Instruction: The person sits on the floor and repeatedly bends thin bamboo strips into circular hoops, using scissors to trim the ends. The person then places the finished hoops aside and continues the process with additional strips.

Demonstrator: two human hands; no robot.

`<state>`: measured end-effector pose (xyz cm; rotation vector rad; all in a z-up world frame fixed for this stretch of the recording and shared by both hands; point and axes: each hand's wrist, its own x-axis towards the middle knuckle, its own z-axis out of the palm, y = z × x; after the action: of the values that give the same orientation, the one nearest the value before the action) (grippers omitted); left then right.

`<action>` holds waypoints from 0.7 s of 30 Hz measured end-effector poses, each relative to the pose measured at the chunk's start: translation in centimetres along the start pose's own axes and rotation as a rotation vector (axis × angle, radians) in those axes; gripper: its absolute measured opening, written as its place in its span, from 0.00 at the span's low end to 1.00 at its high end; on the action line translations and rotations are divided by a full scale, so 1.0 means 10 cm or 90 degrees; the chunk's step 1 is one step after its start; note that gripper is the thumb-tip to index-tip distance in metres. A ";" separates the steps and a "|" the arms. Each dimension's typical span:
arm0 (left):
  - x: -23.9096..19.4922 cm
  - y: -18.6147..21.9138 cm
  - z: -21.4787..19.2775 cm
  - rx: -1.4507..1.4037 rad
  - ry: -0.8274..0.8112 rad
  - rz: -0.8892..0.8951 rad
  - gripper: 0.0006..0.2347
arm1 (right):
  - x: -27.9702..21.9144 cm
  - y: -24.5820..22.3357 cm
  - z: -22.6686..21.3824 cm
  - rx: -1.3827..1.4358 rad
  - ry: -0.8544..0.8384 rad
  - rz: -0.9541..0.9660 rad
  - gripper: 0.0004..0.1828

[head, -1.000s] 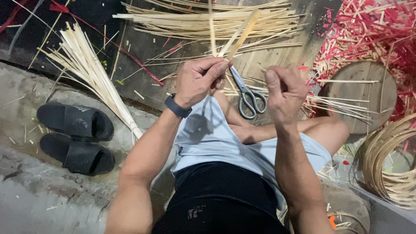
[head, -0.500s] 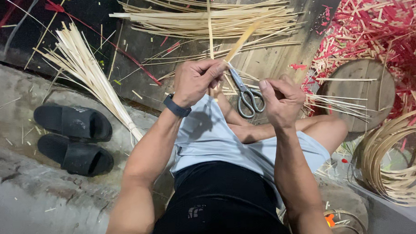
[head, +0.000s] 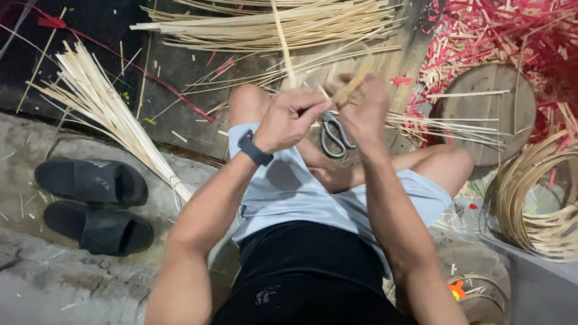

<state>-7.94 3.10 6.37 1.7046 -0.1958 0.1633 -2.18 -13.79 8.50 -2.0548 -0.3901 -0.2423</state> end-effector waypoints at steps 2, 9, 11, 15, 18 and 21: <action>0.11 0.01 -0.07 0.217 -0.013 0.104 0.04 | 0.03 -0.13 -0.34 -0.262 0.058 -0.269 0.13; 0.35 -0.09 0.43 0.398 -0.297 0.206 0.02 | 0.04 -0.05 -0.78 -0.143 -0.233 -0.097 0.04; 0.29 -0.13 0.58 0.365 -0.331 0.188 0.04 | -0.01 0.03 -0.88 -0.059 -0.269 0.015 0.03; 0.08 -0.21 0.69 0.358 -0.328 0.169 0.03 | -0.14 0.19 -1.05 0.064 -0.276 0.111 0.05; -0.01 -0.30 0.64 0.440 -0.376 0.122 0.03 | -0.15 0.29 -1.02 0.133 -0.272 0.142 0.07; -0.14 -0.34 0.43 0.493 -0.414 0.011 0.15 | -0.21 0.30 -0.90 0.167 -0.308 0.150 0.07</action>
<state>-8.52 -0.65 2.13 2.4873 -0.6966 -0.3599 -3.14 -23.32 9.81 -1.8620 -0.4405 0.4357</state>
